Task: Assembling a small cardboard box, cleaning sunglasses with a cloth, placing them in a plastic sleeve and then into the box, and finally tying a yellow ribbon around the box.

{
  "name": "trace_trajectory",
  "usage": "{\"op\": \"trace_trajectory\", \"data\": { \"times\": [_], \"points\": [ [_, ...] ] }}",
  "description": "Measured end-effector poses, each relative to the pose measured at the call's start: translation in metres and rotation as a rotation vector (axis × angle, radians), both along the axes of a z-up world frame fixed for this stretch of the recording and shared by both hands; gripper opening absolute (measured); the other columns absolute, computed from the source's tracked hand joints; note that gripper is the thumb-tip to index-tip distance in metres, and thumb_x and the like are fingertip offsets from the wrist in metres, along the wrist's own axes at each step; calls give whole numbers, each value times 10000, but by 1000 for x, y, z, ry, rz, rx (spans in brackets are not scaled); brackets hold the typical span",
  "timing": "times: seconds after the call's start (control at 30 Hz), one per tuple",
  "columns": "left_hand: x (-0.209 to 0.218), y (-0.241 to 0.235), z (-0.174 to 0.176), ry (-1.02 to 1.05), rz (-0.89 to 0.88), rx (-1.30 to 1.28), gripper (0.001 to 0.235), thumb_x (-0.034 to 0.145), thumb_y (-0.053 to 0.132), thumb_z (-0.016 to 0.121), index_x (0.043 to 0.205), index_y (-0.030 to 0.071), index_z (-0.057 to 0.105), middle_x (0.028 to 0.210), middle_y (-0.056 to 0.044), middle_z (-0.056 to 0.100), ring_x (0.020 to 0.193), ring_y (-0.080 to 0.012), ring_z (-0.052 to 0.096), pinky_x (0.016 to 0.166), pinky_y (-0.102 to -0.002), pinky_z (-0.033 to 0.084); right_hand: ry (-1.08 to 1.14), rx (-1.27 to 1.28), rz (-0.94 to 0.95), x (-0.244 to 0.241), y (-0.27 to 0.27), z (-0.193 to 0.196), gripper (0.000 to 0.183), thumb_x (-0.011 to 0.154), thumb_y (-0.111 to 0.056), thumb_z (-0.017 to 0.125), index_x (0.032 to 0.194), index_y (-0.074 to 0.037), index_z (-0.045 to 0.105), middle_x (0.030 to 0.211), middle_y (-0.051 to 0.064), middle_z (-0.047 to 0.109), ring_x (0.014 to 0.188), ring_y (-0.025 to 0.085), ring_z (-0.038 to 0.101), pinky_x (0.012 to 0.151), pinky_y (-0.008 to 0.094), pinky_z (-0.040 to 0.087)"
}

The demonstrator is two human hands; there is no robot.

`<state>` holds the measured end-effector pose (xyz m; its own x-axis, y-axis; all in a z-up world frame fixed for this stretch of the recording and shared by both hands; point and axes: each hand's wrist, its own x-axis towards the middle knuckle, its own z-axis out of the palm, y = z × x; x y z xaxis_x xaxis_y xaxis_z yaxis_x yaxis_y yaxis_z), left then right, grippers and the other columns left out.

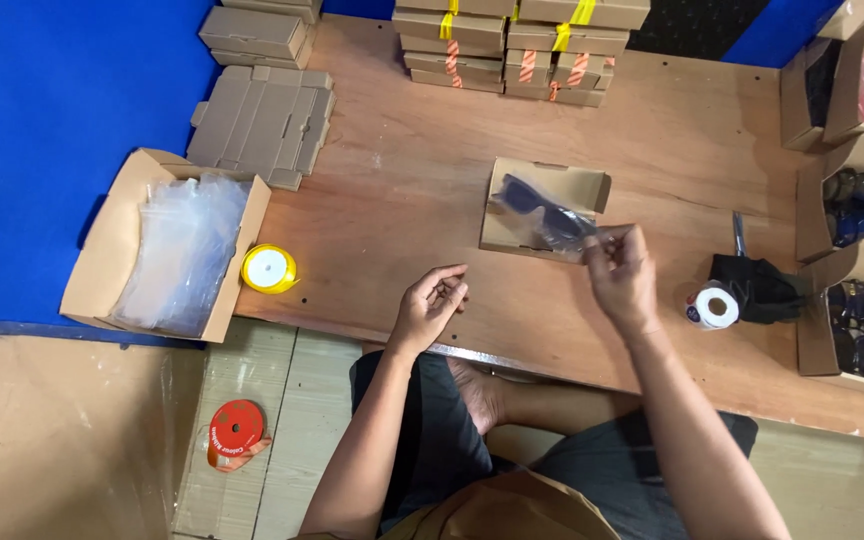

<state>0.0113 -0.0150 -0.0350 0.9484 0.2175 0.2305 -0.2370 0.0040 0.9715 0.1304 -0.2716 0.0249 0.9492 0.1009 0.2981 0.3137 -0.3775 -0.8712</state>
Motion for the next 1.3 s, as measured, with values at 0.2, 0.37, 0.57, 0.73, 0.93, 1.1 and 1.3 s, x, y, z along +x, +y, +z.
{"op": "trace_trajectory", "data": {
  "times": [0.2, 0.37, 0.57, 0.73, 0.93, 1.1, 1.3],
  "points": [
    [0, 0, -1, 31, 11, -12, 276, 993, 103, 678, 1253, 13, 696, 852, -125, 738, 679, -141, 703, 739, -285, 574, 103, -339, 68, 37, -22, 11, 105, 940, -150, 684, 1040, -145, 654, 740, 18, 706, 651, 208, 647, 648, 334, 485],
    [0, 0, -3, 62, 10, -38, 264, 1002, 105, 667, 1248, 14, 695, 860, -127, 736, 691, -137, 703, 739, -282, 581, 134, -407, 197, 51, -23, 14, 137, 925, -135, 674, 1058, -144, 643, 748, 37, 717, 639, 218, 653, 636, 342, 489],
    [2, 1, -6, 81, 19, -51, 258, 1002, 109, 668, 1242, 17, 699, 862, -134, 739, 688, -133, 705, 727, -275, 587, 107, -331, 277, 52, -23, 19, 122, 933, -83, 659, 1051, -106, 641, 771, 61, 723, 654, 225, 634, 659, 327, 482],
    [2, 1, -9, 84, 23, -52, 248, 1001, 91, 663, 1233, 12, 699, 857, -141, 738, 677, -134, 704, 707, -274, 593, 33, -362, 260, 63, -33, 17, 111, 958, -110, 683, 1065, -114, 654, 802, 64, 730, 685, 251, 653, 685, 350, 501],
    [3, 2, -7, 79, 34, -77, 243, 1006, 97, 658, 1228, 8, 701, 859, -146, 739, 679, -135, 704, 698, -272, 590, -56, -373, 282, 71, -44, 28, 118, 971, -74, 704, 1071, -102, 649, 834, 63, 739, 744, 230, 652, 735, 360, 512],
    [3, 3, -6, 90, 48, -69, 235, 999, 95, 664, 1211, 7, 711, 856, -154, 744, 679, -145, 713, 700, -277, 593, -78, -465, 403, 66, -30, 35, 129, 963, -121, 701, 1078, -93, 649, 878, 133, 745, 805, 308, 690, 772, 419, 544],
    [1, 1, -4, 101, 55, -77, 234, 998, 83, 656, 1213, 12, 712, 851, -149, 742, 683, -142, 707, 706, -281, 596, -96, -553, 446, 78, -16, 12, 141, 957, -158, 671, 1066, -90, 613, 884, 166, 748, 849, 386, 718, 785, 498, 555]
  ]
}}
